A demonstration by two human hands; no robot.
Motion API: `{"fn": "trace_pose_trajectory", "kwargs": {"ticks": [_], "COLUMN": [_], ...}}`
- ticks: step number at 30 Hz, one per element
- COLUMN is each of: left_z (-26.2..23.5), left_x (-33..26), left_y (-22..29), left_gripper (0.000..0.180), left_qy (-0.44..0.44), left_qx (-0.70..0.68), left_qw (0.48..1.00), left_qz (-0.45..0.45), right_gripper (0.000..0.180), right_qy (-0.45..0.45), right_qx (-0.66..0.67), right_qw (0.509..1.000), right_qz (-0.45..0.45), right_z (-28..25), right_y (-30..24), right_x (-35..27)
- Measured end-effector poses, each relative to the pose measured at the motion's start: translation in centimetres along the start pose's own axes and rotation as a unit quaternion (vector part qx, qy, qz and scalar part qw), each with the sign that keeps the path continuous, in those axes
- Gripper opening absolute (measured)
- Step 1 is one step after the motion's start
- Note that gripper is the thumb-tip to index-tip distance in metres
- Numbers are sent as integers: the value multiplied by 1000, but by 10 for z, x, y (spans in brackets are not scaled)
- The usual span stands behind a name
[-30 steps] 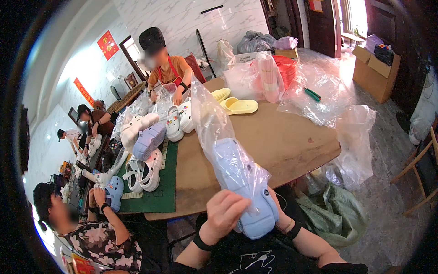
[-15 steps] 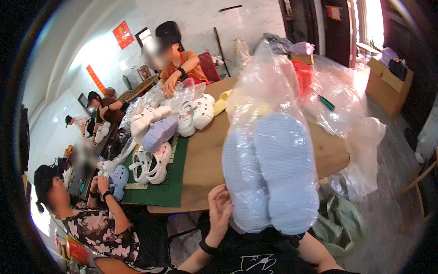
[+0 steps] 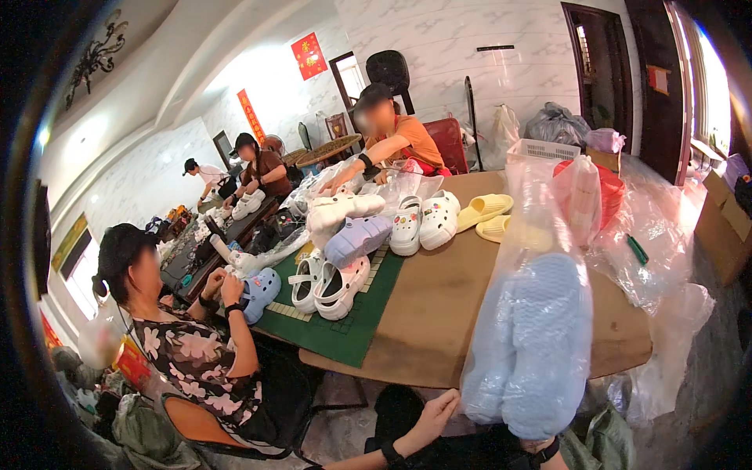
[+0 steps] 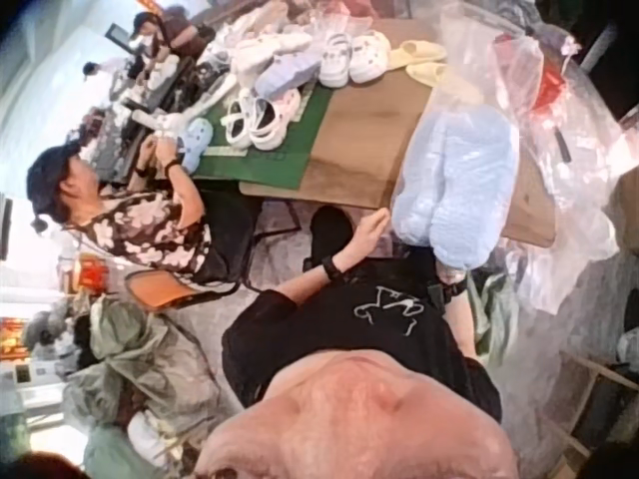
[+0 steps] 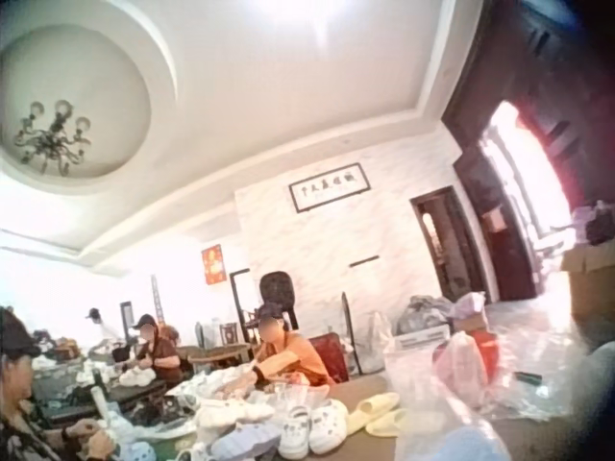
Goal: Packing finished clogs and sandals into individual plastic bags and then into a larger storage sack.
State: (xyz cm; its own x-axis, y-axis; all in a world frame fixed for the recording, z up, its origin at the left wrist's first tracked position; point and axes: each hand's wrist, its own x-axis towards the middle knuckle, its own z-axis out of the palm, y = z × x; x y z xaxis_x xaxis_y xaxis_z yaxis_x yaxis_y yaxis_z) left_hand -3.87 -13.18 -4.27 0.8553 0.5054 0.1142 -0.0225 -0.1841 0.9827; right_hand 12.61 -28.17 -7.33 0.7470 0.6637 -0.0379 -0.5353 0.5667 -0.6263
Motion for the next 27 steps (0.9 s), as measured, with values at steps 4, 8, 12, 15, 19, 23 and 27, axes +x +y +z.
{"fn": "trace_pose_trajectory", "kwargs": {"ticks": [4, 8, 12, 15, 19, 23, 27], "left_z": [2, 18, 33, 41, 46, 43, 2], "left_x": [-2, -9, -13, -10, -2, 3, -5], "left_y": [-28, -66, -91, -86, -93, -110, -85], "left_gripper": [28, 24, 28, 26, 26, 27, 44], "left_qy": [-34, -80, -124, -155, -203, -192, -45], "left_qx": [42, -17, -236, -272, -223, -243, -141], "left_qw": [998, 977, 960, 942, 953, 948, 982], "left_qz": [-40, -198, -85, -120, -42, -72, -120], "right_gripper": [40, 39, 38, 38, 47, 48, 42], "right_qy": [24, 45, 56, 61, 86, 30, -9], "right_qx": [11, 17, 15, -60, -436, -636, -697], "right_qw": [1000, 999, 998, 995, 865, 726, 680], "right_qz": [-7, -15, -16, -41, -234, -260, -227], "right_z": [2, 31, 46, 52, 74, 90, 92], "right_y": [3, 3, 5, 6, 7, 6, -3], "right_x": [6, 19, 22, 31, 44, 45, 50]}}
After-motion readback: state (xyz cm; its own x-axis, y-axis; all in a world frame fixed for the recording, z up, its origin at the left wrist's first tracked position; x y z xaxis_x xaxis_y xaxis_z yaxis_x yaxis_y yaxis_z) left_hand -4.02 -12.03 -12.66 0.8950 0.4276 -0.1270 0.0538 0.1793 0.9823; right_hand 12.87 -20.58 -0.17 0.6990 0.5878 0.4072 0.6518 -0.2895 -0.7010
